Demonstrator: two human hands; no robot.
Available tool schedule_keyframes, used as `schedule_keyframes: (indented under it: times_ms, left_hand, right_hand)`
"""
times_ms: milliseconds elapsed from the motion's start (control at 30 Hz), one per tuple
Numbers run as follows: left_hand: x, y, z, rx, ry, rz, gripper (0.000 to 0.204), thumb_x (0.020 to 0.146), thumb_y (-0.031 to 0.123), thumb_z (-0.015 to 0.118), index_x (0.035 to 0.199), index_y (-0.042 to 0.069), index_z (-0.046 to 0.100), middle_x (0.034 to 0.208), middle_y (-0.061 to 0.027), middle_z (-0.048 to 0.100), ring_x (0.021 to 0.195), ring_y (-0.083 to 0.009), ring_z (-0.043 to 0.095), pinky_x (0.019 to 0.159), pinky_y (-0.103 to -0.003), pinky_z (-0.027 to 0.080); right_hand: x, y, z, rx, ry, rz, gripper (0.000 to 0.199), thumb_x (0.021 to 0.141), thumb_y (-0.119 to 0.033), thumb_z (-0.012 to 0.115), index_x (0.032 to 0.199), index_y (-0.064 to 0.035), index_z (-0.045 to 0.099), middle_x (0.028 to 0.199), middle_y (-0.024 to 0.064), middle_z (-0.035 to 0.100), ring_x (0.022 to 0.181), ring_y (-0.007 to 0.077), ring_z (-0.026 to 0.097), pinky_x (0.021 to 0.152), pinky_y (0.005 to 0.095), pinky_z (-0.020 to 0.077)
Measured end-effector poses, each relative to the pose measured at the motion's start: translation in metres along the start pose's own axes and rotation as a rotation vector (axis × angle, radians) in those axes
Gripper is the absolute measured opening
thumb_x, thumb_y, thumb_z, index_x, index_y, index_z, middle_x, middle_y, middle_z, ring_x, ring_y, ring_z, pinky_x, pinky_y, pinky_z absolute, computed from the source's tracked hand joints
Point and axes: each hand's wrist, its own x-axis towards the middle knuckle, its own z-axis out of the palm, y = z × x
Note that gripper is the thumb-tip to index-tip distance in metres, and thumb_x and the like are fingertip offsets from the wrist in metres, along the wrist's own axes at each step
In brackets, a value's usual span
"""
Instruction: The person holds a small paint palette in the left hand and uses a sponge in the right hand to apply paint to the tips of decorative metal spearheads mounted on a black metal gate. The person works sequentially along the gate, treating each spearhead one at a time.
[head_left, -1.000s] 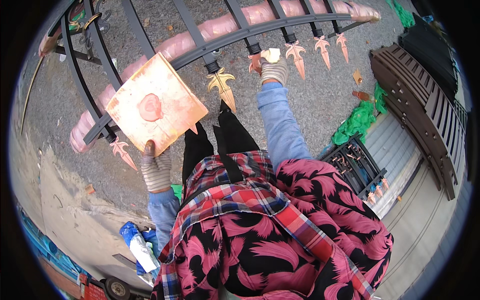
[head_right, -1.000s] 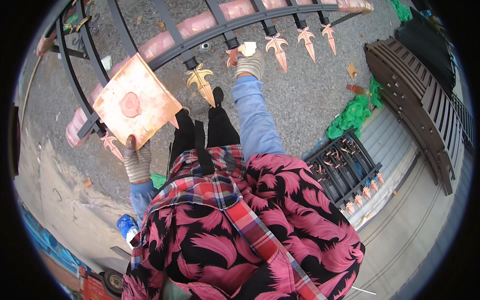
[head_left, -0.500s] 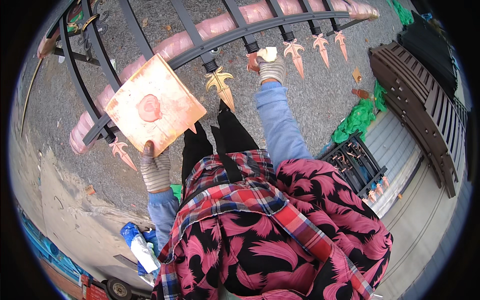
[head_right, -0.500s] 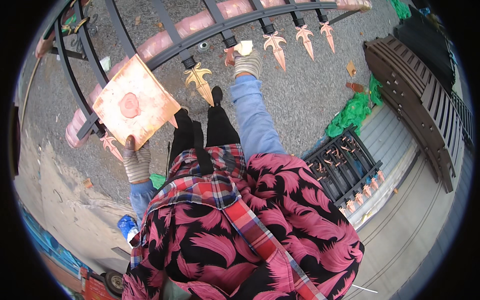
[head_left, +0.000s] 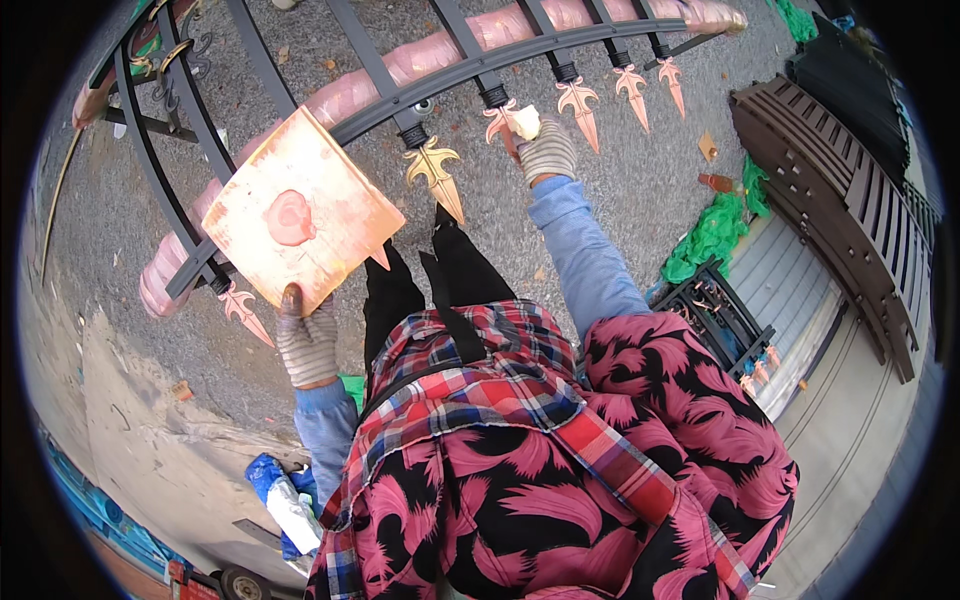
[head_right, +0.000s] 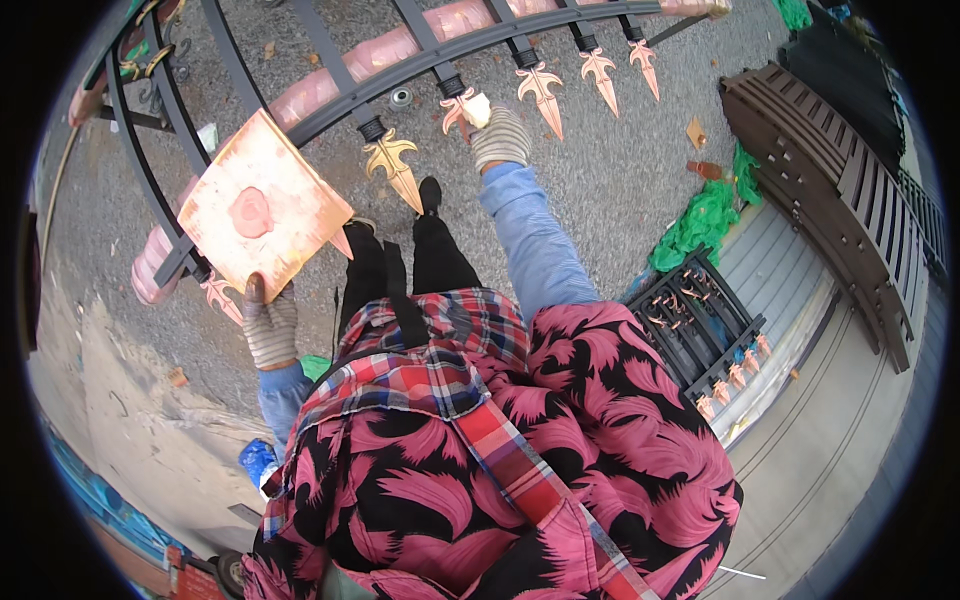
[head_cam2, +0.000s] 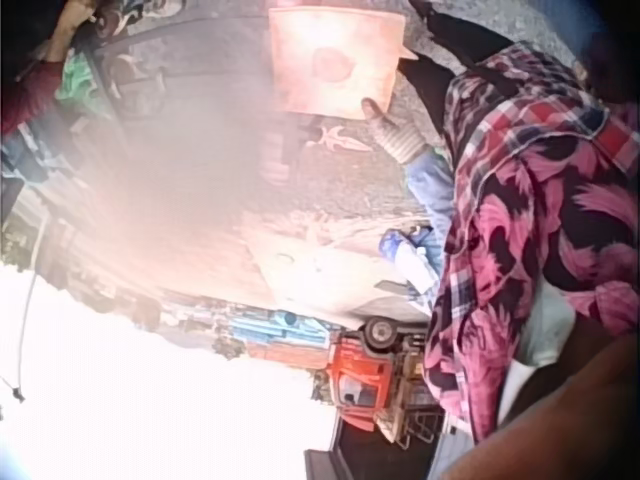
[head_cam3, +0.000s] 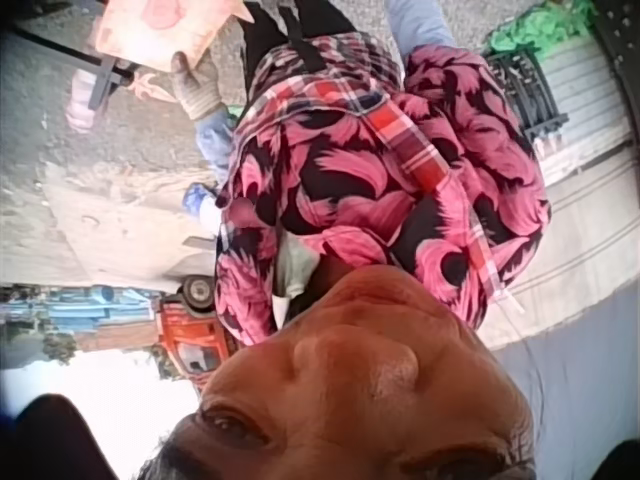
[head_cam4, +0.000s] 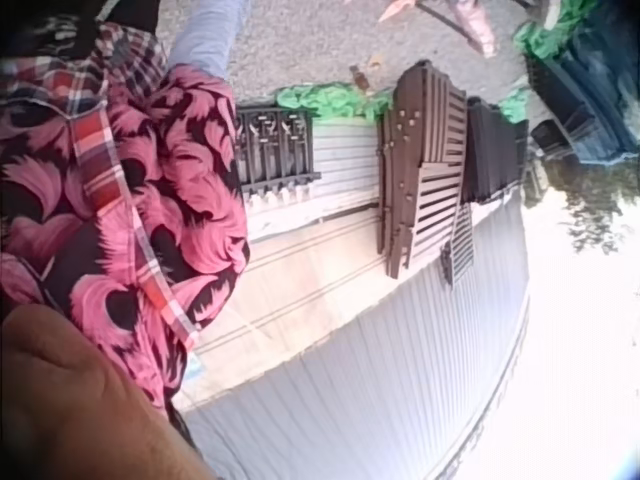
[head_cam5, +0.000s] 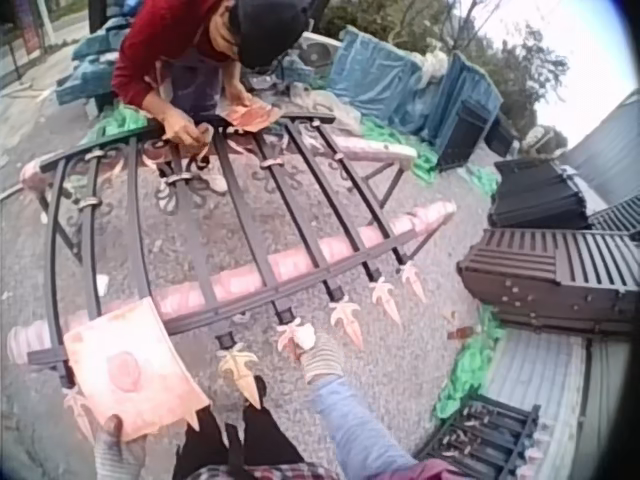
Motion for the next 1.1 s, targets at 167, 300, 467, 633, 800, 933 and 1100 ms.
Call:
schedule_keyframes:
  times_ms: [167,300,467,633,800,933,1100]
  left_hand:
    - [-0.002,0.001,-0.001,-0.03,-0.028,0.03,0.065,0.068,0.009,0.069,0.122,0.0,0.034,0.119,-0.0109,0.044,0.111,-0.0254,0.043,0.096,-0.039,0.035]
    - [0.0,0.005,-0.014,-0.029,0.053,0.016,0.066,0.067,0.008,0.069,0.123,0.001,0.034,0.119,-0.0112,0.045,0.111,-0.0254,0.043,0.096,-0.038,0.035]
    - [0.006,0.017,-0.009,-0.03,0.016,0.05,0.065,0.068,0.006,0.068,0.123,0.002,0.034,0.119,-0.0117,0.045,0.111,-0.0254,0.043,0.096,-0.038,0.035]
    - [0.011,0.029,-0.018,-0.026,-0.012,0.028,0.06,0.068,0.007,0.069,0.118,0.002,0.038,0.116,-0.0096,0.047,0.108,-0.0232,0.045,0.093,-0.037,0.038]
    - [0.024,0.046,-0.025,0.011,-0.055,-0.007,0.058,0.068,0.006,0.068,0.118,0.002,0.039,0.115,-0.0107,0.048,0.106,-0.0239,0.047,0.091,-0.037,0.039]
    - [0.023,0.049,-0.029,0.051,-0.107,0.003,0.063,0.068,0.009,0.069,0.12,0.0,0.036,0.115,-0.012,0.047,0.107,-0.025,0.046,0.092,-0.039,0.039]
    - [0.01,0.039,-0.016,0.034,-0.053,0.024,0.067,0.067,0.009,0.069,0.123,0.001,0.033,0.117,-0.0117,0.046,0.11,-0.0257,0.044,0.093,-0.041,0.037]
  right_hand:
    - [-0.042,0.05,0.006,-0.034,-0.17,0.076,0.035,0.065,-0.034,0.066,0.084,-0.0054,0.06,0.08,0.0182,0.06,0.075,0.0342,0.058,0.064,0.0406,0.0466]
    - [-0.039,0.064,-0.003,0.095,-0.041,0.087,0.036,0.063,-0.033,0.068,0.084,-0.0051,0.059,0.079,0.0183,0.06,0.075,0.034,0.058,0.063,0.0403,0.0466]
    - [-0.021,0.021,-0.007,-0.021,-0.114,0.069,0.041,0.063,-0.036,0.067,0.088,-0.0047,0.059,0.088,0.0194,0.059,0.082,0.0361,0.056,0.067,0.0418,0.046]
    - [-0.055,0.065,-0.007,0.123,-0.062,0.236,0.031,0.064,-0.023,0.068,0.088,-0.0045,0.059,0.082,0.0137,0.062,0.077,0.029,0.06,0.065,0.037,0.047]
    - [-0.081,0.037,-0.003,0.525,-0.003,0.184,0.032,0.061,-0.016,0.071,0.086,-0.0022,0.058,0.08,0.0125,0.062,0.073,0.0255,0.06,0.063,0.0345,0.0467]
    - [-0.072,-0.044,0.007,0.17,-0.06,-0.044,0.041,0.06,-0.027,0.071,0.093,-0.007,0.057,0.089,0.0157,0.06,0.083,0.0333,0.056,0.073,0.0408,0.0451]
    - [-0.045,-0.067,0.044,-0.117,-0.299,-0.131,0.034,0.062,-0.021,0.07,0.092,-0.0094,0.059,0.09,0.0134,0.061,0.086,0.0296,0.058,0.072,0.0382,0.047]
